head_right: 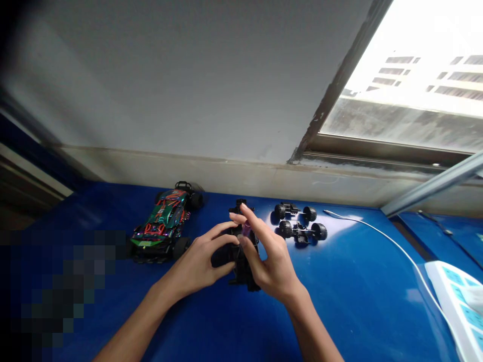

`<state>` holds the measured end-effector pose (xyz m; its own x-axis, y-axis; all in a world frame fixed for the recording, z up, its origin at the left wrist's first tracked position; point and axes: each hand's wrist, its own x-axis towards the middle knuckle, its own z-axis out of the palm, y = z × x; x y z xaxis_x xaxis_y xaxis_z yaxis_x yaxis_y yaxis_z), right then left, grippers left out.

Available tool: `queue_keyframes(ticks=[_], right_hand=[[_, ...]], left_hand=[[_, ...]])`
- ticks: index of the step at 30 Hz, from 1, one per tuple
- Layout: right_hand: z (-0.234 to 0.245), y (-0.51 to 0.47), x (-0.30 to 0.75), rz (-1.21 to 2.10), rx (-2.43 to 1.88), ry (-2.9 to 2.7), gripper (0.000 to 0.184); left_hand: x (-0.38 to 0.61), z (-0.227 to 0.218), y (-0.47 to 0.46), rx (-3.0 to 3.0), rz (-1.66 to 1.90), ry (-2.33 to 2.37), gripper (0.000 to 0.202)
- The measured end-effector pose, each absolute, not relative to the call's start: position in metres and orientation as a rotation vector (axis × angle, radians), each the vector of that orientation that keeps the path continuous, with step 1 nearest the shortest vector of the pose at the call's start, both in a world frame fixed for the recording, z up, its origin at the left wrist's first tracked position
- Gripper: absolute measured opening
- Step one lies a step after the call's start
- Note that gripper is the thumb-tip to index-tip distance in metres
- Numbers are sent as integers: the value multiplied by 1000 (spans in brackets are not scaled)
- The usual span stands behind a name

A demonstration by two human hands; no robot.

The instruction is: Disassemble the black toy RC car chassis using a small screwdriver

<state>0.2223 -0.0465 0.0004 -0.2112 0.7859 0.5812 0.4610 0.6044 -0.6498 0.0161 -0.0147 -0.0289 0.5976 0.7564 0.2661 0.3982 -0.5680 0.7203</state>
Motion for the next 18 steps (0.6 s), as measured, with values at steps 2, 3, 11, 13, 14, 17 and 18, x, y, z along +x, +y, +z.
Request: queue_keyframes(ticks=[2,3,11,13,14,17,18], right_hand=[[-4,-48,220,302,-1011,-1769,67],[-5,-48,219,239,-1010,-1728,64],[2,-54,213,147,-1021,-1695,49],[2,-56,212,201,-1032,-1713,53],[0,-56,212,226,-1033,-1711,53],[-7,-55,209,247,-1021,-1667,46],[-10,-54,207,236,-1017,-1646,43]], left_hand=[[16,-28,-15,2204,739,916,45],[15,-28,-15,2206,727,921,44],[14,-30,-13,2206,755,893,40],[14,-30,-13,2206,751,884,40],[14,-30,-13,2205,743,882,40],[14,-28,-13,2205,719,893,38],[15,-27,-14,2204,718,899,36]])
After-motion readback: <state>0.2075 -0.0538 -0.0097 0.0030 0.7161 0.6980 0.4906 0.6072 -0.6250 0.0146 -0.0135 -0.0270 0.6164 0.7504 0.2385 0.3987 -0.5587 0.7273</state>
